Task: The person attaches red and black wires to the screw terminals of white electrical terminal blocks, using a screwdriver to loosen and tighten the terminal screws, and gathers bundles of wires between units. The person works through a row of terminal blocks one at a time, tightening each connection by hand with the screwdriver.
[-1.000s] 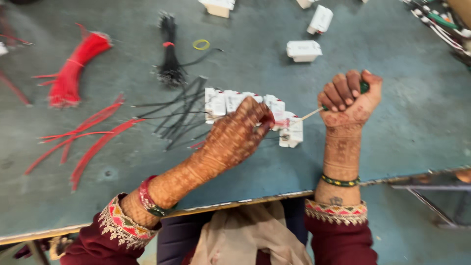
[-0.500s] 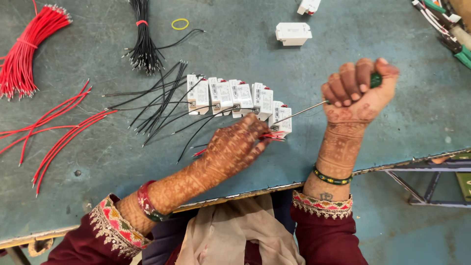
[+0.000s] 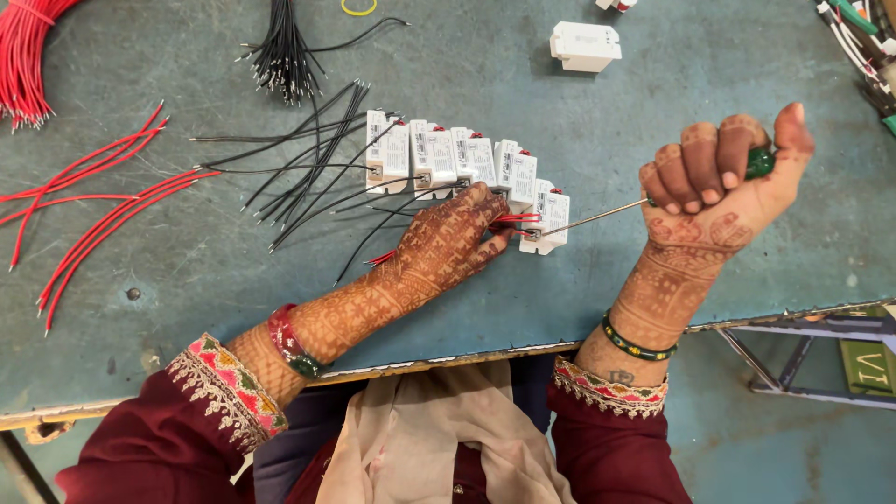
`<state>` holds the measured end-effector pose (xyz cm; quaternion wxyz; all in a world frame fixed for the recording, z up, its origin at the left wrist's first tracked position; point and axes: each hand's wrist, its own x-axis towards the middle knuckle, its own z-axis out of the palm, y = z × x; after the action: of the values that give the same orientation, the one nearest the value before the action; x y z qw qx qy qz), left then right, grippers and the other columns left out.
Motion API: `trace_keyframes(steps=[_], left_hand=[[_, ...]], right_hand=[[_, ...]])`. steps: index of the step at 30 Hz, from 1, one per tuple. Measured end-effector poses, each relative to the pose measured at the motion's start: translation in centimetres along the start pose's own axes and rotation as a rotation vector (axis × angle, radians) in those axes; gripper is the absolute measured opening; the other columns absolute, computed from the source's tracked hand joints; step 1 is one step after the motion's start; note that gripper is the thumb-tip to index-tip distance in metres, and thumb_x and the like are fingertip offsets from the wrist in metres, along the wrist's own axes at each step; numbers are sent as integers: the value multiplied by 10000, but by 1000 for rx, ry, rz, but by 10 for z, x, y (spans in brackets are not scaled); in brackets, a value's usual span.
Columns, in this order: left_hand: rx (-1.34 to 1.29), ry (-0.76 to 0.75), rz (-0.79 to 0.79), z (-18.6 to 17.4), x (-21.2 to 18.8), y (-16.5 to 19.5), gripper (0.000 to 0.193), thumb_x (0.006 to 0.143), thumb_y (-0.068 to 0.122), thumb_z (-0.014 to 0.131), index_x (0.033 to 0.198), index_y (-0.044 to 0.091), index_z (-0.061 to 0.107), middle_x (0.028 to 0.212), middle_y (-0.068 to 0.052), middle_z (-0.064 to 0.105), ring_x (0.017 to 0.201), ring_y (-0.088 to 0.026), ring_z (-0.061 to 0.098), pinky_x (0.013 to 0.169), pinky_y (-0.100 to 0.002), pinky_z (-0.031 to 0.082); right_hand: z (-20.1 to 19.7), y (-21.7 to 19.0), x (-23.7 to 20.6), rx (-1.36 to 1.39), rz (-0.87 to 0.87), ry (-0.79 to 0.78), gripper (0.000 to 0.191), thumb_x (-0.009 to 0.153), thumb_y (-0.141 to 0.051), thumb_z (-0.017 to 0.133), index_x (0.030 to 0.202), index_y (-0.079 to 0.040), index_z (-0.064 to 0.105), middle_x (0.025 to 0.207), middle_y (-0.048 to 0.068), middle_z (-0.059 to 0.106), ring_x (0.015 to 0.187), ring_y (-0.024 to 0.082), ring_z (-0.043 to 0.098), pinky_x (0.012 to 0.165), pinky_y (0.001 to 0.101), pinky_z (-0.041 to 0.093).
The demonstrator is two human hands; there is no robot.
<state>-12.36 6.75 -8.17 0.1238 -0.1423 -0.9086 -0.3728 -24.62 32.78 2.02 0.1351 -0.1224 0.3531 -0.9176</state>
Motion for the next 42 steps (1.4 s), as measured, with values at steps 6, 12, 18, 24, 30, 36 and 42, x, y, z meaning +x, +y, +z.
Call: trace_keyframes(steps=[6,12,18,24,30,36,42], left_hand=[[84,-21,58,-11,1,8,341,931,305,708,1197,112,619,1157,-103,546,953,-285,690,683,-443,574],[123,-2,77,-11,5,13,363,911,307,721,1195,100,628,1136,-102,540,915,-265,700,669,-420,580],[114,-61,35,-12,9,18,340,894,290,736,1151,93,631,1112,-95,547,903,-266,701,667,-417,584],[99,-6,76,-12,10,22,368,859,277,752,1153,88,637,1104,-89,563,893,-274,701,628,-423,569],[103,-19,67,-11,10,23,363,873,282,751,1157,89,634,1108,-84,567,906,-271,702,635,-422,573],[122,-10,67,-11,11,24,379,860,282,749,1166,89,637,1089,-91,565,888,-276,704,612,-431,569],[114,-8,72,-10,11,25,352,883,285,740,1148,79,632,1085,-93,559,892,-274,701,620,-429,575]], right_hand=[[33,10,-4,195,-29,74,809,1138,-626,299,523,-104,255,399,33,259,299,114,183,307,248,167],[58,11,-7,394,6,116,806,1061,-680,276,524,-81,227,421,69,244,288,156,185,297,282,167],[42,8,-11,216,29,81,845,1101,-687,235,503,-89,226,388,55,260,300,136,184,328,262,170],[18,10,-16,10,-60,15,826,1107,-678,193,496,-123,227,367,23,251,297,96,146,322,264,160],[11,6,-17,23,-61,11,819,1089,-670,169,480,-125,223,351,19,248,281,104,138,299,271,158],[11,4,-17,-37,-22,-27,805,1102,-661,177,500,-128,212,358,23,252,301,107,141,311,255,142],[16,9,-18,-14,-7,-24,790,1090,-650,185,506,-121,230,370,28,260,305,115,149,313,275,147]])
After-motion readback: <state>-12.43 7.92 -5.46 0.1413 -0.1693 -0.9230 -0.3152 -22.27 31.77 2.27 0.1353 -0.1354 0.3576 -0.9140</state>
